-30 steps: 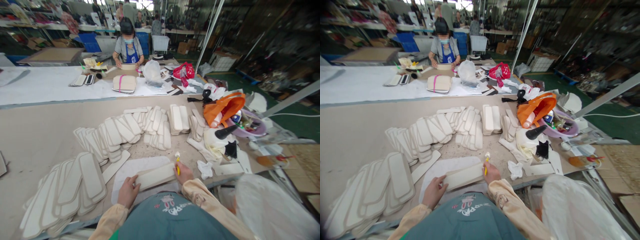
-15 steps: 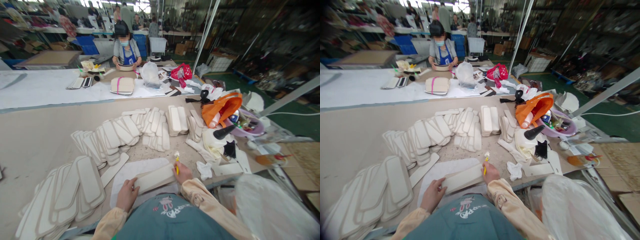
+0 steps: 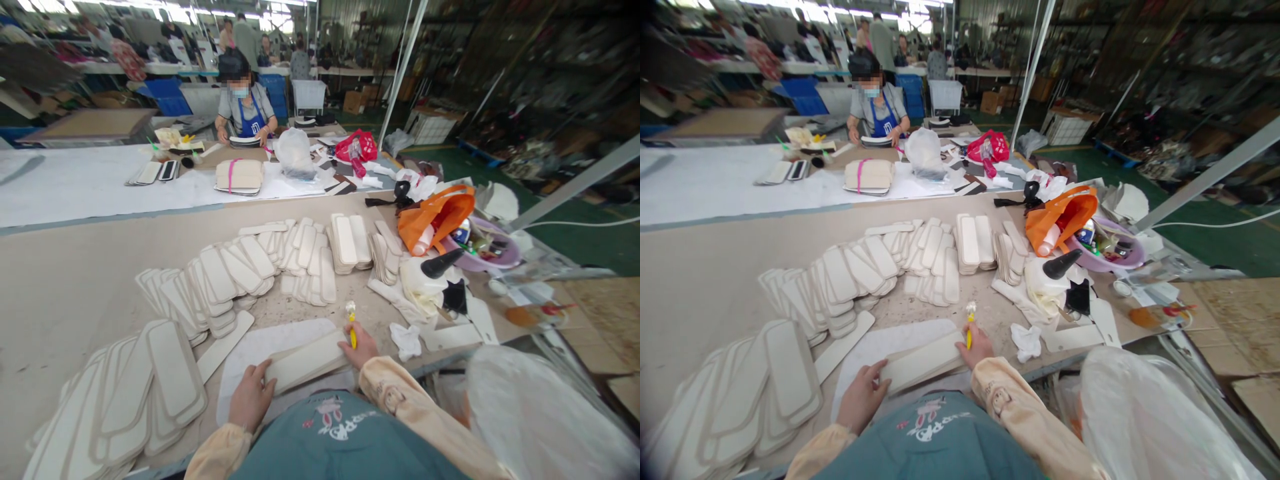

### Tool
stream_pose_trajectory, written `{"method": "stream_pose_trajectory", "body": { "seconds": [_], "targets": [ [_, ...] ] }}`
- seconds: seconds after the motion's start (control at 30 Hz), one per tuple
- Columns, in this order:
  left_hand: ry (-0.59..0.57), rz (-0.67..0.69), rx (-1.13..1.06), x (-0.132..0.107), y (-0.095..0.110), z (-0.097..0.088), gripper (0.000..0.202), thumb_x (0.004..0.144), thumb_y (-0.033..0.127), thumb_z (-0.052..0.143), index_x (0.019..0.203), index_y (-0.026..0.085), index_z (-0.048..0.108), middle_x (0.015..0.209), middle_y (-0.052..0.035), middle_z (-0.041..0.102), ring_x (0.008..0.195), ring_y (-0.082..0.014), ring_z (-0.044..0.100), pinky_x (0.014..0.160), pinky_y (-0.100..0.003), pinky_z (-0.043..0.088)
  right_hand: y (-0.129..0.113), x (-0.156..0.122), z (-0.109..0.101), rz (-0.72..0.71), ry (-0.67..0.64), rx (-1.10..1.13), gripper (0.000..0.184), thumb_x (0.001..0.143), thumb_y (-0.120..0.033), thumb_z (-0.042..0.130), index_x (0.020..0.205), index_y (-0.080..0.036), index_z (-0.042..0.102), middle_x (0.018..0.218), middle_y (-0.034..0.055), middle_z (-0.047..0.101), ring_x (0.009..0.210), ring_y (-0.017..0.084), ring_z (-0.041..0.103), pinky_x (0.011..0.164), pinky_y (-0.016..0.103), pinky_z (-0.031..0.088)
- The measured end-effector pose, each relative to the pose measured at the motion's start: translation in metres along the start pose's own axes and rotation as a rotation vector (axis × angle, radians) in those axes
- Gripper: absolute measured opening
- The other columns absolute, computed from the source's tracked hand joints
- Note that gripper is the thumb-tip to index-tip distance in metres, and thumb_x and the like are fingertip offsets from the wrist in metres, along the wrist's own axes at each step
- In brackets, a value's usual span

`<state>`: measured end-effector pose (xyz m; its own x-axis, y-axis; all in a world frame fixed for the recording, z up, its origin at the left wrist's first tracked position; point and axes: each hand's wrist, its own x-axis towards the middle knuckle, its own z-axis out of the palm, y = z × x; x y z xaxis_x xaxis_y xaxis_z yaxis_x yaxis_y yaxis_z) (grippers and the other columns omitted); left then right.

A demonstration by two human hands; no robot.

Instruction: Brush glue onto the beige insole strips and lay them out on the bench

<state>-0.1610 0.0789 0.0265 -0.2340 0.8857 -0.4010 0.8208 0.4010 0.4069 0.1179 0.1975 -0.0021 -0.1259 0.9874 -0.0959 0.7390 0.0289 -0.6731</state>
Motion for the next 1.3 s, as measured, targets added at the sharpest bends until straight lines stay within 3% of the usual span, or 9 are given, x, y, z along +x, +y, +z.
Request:
{"method": "stream_pose_trajectory", "body": {
  "seconds": [0.17, 0.3, 0.5, 0.6, 0.7, 0.83, 0.93, 1.1, 1.3],
  "targets": [
    [0.007, 0.02, 0.025, -0.001, 0.0, 0.001, 0.039, 0.085, 0.028, 0.044, 0.123, 0.018, 0.049, 0.1, -0.0061, 0.053, 0.076, -0.0151, 0.058, 0.072, -0.028, 0.042, 0.006, -0.001, 0.003, -0.02, 0.051, 0.114, 0.034, 0.065, -0.025, 0.061, 0.095, -0.022, 0.047, 0.088, 0.0023, 0.06, 0.085, 0.022, 0.06, 0.079, 0.034, 0.045],
    [0.059, 0.074, 0.038, -0.001, -0.003, 0.003, 0.041, 0.084, 0.027, 0.043, 0.123, 0.016, 0.049, 0.103, -0.0084, 0.053, 0.085, -0.0188, 0.058, 0.078, -0.031, 0.045, 0.002, -0.005, 0.001, -0.036, 0.075, 0.194, 0.029, 0.068, -0.028, 0.059, 0.094, -0.023, 0.047, 0.078, -0.0003, 0.059, 0.072, 0.019, 0.06, 0.07, 0.032, 0.047],
    [0.226, 0.31, -0.059, 0.002, 0.0, -0.007, 0.047, 0.078, 0.028, 0.053, 0.123, 0.012, 0.051, 0.118, -0.0147, 0.051, 0.112, -0.0265, 0.049, 0.099, -0.042, 0.038, -0.035, -0.018, -0.021, -0.04, 0.038, 0.567, 0.029, 0.067, -0.029, 0.065, 0.085, -0.025, 0.042, 0.087, -0.0006, 0.061, 0.065, 0.015, 0.056, 0.057, 0.027, 0.046],
    [0.216, 0.413, -0.194, 0.006, 0.022, -0.026, 0.056, 0.077, 0.036, 0.058, 0.127, 0.015, 0.047, 0.13, -0.0153, 0.047, 0.123, -0.0279, 0.042, 0.104, -0.044, 0.033, -0.067, -0.02, -0.045, -0.111, -0.089, 0.707, 0.033, 0.07, -0.026, 0.068, 0.085, -0.025, 0.039, 0.093, -0.0008, 0.059, 0.067, 0.013, 0.055, 0.061, 0.025, 0.046],
    [0.096, 0.515, -0.328, 0.008, 0.055, -0.049, 0.059, 0.075, 0.04, 0.062, 0.127, 0.017, 0.048, 0.129, -0.014, 0.051, 0.12, -0.0276, 0.045, 0.103, -0.041, 0.035, -0.101, -0.015, -0.07, -0.2, -0.198, 0.785, 0.036, 0.069, -0.021, 0.07, 0.086, -0.025, 0.039, 0.091, -0.0015, 0.058, 0.067, 0.011, 0.054, 0.06, 0.022, 0.044],
    [-0.059, 0.538, -0.494, 0.008, 0.096, -0.07, 0.03, 0.08, 0.04, 0.057, 0.095, 0.016, 0.064, 0.087, -0.006, 0.067, 0.081, -0.0196, 0.058, 0.074, -0.03, 0.045, -0.133, -0.003, -0.093, -0.274, -0.201, 0.844, 0.035, 0.069, -0.02, 0.072, 0.086, -0.024, 0.041, 0.088, -0.0022, 0.058, 0.068, 0.01, 0.052, 0.059, 0.021, 0.041],
    [-0.027, 0.459, -0.645, 0.005, 0.115, -0.073, 0.029, 0.08, 0.042, 0.055, 0.073, 0.015, 0.062, 0.068, -0.0024, 0.059, 0.066, -0.016, 0.051, 0.061, -0.026, 0.04, -0.142, 0.005, -0.103, -0.294, -0.148, 0.92, 0.039, 0.067, -0.023, 0.076, 0.086, -0.024, 0.042, 0.086, -0.0026, 0.057, 0.068, 0.01, 0.051, 0.057, 0.021, 0.039],
    [-0.11, 0.407, -0.864, -0.002, 0.133, -0.077, 0.032, 0.076, 0.045, 0.059, 0.083, 0.014, 0.062, 0.075, -0.0035, 0.062, 0.071, -0.0166, 0.051, 0.064, -0.026, 0.041, -0.145, 0.008, -0.115, -0.331, -0.083, 1.002, 0.038, 0.068, -0.024, 0.076, 0.082, -0.023, 0.041, 0.062, -0.0085, 0.042, 0.054, 0.008, 0.037, 0.049, 0.02, 0.029],
    [-0.129, 0.407, -0.936, -0.011, 0.155, -0.082, 0.035, 0.074, 0.047, 0.062, 0.086, 0.015, 0.063, 0.075, -0.0023, 0.061, 0.069, -0.0152, 0.049, 0.062, -0.024, 0.04, -0.148, 0.01, -0.134, -0.321, 0.046, 0.943, 0.036, 0.067, -0.026, 0.076, 0.079, -0.023, 0.042, 0.062, -0.0081, 0.039, 0.053, 0.008, 0.034, 0.049, 0.021, 0.027]
  ]
}}
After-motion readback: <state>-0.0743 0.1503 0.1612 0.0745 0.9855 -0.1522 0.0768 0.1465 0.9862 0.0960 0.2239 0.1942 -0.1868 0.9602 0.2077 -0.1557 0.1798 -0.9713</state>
